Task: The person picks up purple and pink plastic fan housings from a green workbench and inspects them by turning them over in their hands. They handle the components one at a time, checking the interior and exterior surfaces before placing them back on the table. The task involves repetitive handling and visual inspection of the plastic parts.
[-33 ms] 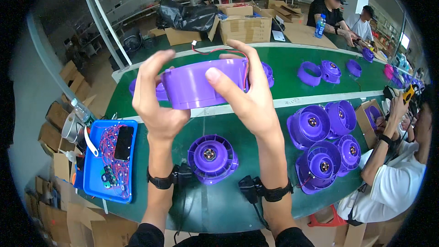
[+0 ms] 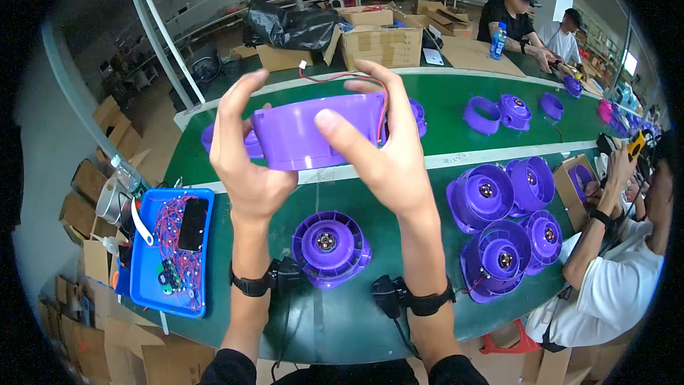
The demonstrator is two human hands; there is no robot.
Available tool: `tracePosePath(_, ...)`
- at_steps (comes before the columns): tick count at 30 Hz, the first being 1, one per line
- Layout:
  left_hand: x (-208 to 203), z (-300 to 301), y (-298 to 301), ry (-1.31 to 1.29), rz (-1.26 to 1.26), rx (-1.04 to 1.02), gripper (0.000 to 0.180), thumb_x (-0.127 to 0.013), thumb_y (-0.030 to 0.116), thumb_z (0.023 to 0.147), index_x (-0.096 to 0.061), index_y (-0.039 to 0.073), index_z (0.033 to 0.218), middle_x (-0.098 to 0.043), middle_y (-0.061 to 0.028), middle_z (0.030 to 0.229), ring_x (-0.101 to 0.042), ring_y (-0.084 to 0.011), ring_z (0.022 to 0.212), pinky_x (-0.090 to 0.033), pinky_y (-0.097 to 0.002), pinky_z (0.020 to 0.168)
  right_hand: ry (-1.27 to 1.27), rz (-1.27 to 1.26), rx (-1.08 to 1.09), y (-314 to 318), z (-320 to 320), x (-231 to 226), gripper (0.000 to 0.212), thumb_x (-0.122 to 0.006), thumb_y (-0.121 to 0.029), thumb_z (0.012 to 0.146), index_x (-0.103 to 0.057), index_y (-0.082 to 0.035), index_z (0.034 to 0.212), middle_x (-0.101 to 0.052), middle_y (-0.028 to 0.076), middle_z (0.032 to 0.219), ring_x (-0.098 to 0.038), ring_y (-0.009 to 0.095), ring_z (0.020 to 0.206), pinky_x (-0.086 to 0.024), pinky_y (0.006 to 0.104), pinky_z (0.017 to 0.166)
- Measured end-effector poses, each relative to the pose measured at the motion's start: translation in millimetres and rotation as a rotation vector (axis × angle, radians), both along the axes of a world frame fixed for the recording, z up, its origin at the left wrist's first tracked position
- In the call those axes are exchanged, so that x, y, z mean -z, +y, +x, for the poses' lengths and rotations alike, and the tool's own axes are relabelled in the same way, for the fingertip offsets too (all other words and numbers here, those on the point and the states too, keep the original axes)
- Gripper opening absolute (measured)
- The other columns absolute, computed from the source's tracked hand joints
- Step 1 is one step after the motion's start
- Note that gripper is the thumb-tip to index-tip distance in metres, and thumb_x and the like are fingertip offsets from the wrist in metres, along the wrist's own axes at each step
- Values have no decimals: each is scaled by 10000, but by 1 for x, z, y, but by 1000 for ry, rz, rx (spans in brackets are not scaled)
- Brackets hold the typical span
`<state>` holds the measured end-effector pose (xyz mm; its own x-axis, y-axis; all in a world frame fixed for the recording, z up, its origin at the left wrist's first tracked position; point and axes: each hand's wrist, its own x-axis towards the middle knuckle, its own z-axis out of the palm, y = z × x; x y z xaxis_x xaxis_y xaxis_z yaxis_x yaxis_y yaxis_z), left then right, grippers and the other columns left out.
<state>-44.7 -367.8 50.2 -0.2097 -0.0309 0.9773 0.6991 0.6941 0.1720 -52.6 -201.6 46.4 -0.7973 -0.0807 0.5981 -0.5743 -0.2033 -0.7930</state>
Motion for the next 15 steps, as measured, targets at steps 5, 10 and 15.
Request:
tracePosePath(5,0,9,-6,-529,-38,424,1049,-777,133,684,-184,53,1546,-484,-227,1392,-503,-375,1283,-408,-452,1079,367,125,322,-3,-3,2,832,-835,-279,763,-381,9,1399,-590,171,1191,-593,234,1109,-477,354,965)
tracePosePath(10,-6,17,-18,-563,194,827,1076,-791,397,752,-166,30,1546,-328,-216,1499,-355,-354,1388,-339,-492,1122,329,45,106,2,2,-1,824,-831,-294,750,-413,16,1389,-515,222,1311,-516,300,1242,-418,399,1038)
tracePosePath(15,-8,19,-1,-346,269,608,953,-778,433,800,-271,-5,1479,-395,-202,1428,-448,-297,1303,-378,-431,1084,588,240,214,-2,0,-2,811,-817,-321,736,-445,17,1373,-431,264,1400,-400,359,1364,-321,427,1118)
